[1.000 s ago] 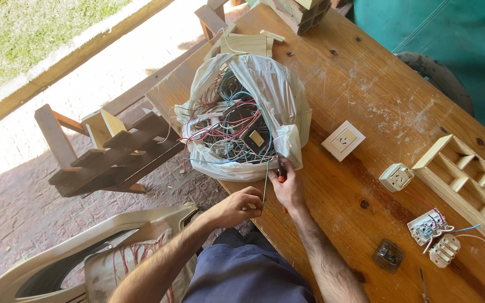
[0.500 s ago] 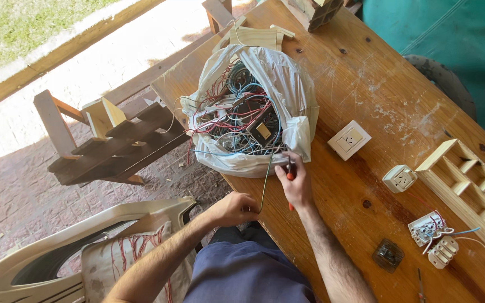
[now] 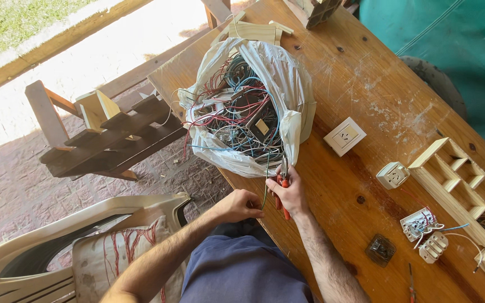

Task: The person selects a green wire from a bag, strips the ends with pliers, and inserts it into a small electrical component. They then tighten the connection with a screwdriver. The person repeats the process with a blue wire, stripping and preparing it for insertion.

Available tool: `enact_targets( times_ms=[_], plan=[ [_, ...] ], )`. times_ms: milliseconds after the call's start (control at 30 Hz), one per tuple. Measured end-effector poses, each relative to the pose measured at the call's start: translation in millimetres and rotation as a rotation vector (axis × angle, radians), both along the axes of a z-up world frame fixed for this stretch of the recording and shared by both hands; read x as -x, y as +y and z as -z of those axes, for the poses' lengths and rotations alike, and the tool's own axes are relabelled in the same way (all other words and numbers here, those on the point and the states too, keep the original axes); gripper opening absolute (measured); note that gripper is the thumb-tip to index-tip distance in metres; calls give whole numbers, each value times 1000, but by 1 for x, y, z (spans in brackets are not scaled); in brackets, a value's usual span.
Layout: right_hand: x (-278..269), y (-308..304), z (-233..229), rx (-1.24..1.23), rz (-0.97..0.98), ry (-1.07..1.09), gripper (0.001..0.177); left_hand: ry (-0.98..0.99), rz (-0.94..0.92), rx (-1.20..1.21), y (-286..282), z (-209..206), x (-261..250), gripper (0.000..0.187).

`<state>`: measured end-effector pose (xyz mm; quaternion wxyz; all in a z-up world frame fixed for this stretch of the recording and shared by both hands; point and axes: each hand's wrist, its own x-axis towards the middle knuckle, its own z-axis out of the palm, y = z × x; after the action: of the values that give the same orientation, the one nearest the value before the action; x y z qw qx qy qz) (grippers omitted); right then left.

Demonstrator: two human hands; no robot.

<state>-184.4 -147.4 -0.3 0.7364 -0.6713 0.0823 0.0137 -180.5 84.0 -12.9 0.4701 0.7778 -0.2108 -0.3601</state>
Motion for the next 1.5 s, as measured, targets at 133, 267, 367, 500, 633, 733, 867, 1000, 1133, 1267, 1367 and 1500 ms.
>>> enact_targets(
  times_ms=[133, 267, 367, 500, 633, 733, 867, 1000, 1133, 1267, 1367, 1500],
  plan=[
    [-5, -6, 14, -3, -30, 20, 37, -23, -28, -32, 3, 3, 2, 28],
    [-7, -6, 12, -66, -66, 34, 39, -45, -62, 29, 9, -6, 2, 29],
    [-7, -4, 16, -74, -80, 22, 40, -90, -59, 75, 8, -10, 0, 30],
    [-8, -3, 8, -116, -66, 36, 40, -27, -38, 134, 7, -14, -3, 35],
    [-12, -8, 20, -74, -62, 38, 41, 257, -168, 240, 0, -51, -23, 46],
    [-15, -8, 21, -23, -58, 34, 39, 365, -309, 306, -9, -41, -33, 31],
    [-12, -16, -2, 168, -177, 10, 41, 469, -379, 369, -12, -23, -38, 28],
    [22, -22, -31, 235, -315, 102, 63, 520, -408, 416, -5, -12, -37, 31],
    [49, -23, -28, 105, -306, 171, 61, 502, -386, 451, 7, -26, -40, 28],
    [54, -14, -31, 123, -211, 288, 13, 508, -406, 480, 10, -12, -37, 27],
    [50, -16, -27, 213, -225, 313, 22, 543, -424, 513, 12, -4, -36, 26],
    [43, -27, 1, 459, -264, 377, 41, 658, -484, 578, 13, -4, -34, 23]
  ],
)
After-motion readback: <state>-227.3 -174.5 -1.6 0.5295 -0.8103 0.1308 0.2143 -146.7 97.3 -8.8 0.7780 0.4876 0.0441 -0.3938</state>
